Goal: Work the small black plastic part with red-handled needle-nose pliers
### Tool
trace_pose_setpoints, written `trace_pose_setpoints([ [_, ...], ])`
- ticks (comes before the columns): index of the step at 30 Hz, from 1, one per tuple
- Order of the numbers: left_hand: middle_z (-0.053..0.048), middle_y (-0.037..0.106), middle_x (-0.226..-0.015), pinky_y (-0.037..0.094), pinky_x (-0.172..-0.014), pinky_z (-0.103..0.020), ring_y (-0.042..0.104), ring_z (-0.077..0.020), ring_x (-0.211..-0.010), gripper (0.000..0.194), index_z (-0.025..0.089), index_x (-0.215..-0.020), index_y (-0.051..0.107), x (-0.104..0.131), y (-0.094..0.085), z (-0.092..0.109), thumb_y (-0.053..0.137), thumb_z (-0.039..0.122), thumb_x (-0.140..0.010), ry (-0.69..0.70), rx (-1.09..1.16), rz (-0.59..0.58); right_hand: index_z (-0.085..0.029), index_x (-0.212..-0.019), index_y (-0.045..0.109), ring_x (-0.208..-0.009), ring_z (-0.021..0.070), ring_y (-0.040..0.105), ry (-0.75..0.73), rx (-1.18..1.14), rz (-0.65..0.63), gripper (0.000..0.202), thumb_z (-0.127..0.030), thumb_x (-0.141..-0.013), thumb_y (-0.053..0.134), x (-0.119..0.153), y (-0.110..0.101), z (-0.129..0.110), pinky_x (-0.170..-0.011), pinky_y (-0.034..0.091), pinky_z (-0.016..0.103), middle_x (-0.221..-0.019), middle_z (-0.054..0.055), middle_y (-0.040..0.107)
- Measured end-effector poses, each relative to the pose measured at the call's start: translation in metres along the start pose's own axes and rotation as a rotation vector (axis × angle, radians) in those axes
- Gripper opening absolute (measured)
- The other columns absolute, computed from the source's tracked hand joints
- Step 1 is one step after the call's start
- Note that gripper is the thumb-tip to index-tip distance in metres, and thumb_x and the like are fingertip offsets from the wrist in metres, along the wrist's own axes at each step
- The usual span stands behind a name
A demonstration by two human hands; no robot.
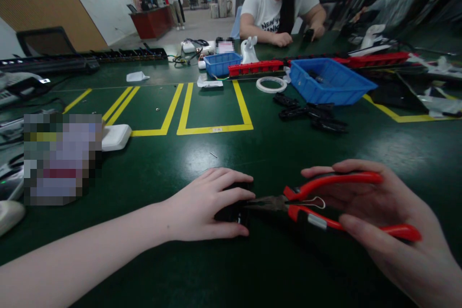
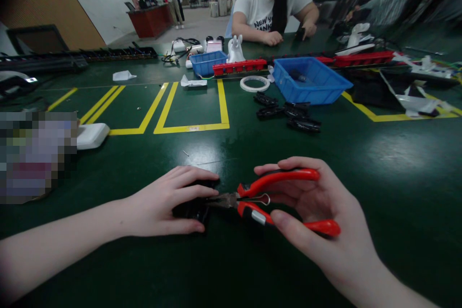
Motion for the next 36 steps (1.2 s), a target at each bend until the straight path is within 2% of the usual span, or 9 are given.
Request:
trace_pose_setpoints([
  [6,-0.011,0.051,-0.146,0.044,-0.106,-0.048,0.049,-0.0301,-0.131,0.048,0.021,-0.132,0.057,0.0005,-0.0004,0.0,0.068,0.043,-0.09,0.001,0.002,0.001,-0.037,-0.111,0.061,-0.092,0.0252,0.074,-0.008,0.026,-0.001,0.039,-0.037,-0.076,0.078,0.0004,0.0013,-0.0025,-0.079,0.064,0.037,-0.115,0.003,0.072],
  [13,-0.011,0.051,-0.146,0.044,-0.107,-0.047,0.049,-0.0298,-0.131,0.048,0.021,-0.132,0.057,0.0001,-0.0002,0.0005,0.068,0.043,-0.09,0.001,0.002,-0.001,-0.037,-0.111,0.062,-0.092,0.0242,0.074,0.001,-0.005,0.008,0.038,-0.038,-0.076,0.078,0.0002,0.0011,-0.0015,-0.079,0.064,0.036,-0.114,0.002,0.072],
  [18,-0.012,0.051,-0.145,0.044,-0.106,-0.048,0.05,-0.0305,-0.13,0.048,0.021,-0.132,0.057,0.0003,0.0003,-0.0003,0.067,0.043,-0.091,0.007,0.003,0.004,-0.036,-0.111,0.061,-0.092,0.0261,0.074,0.015,-0.013,0.024,0.039,-0.04,-0.076,0.078,0.0006,0.0007,0.0004,-0.08,0.064,0.04,-0.114,0.003,0.072],
  [36,-0.011,0.051,-0.146,0.044,-0.107,-0.047,0.049,-0.0302,-0.132,0.049,0.022,-0.133,0.056,0.0005,0.0003,0.0005,0.068,0.043,-0.09,0.005,-0.006,0.002,-0.037,-0.114,0.061,-0.094,0.0256,0.074,-0.007,0.016,-0.015,0.04,-0.039,-0.077,0.077,-0.0002,0.0007,-0.0024,-0.08,0.064,0.037,-0.116,0.003,0.072],
])
Point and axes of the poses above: each hand's wrist, its own x-axis away from the middle knuckle, its own y-axis out of the palm, z = x × y, the point moved 4 cm from there along -x, towards the middle knuckle
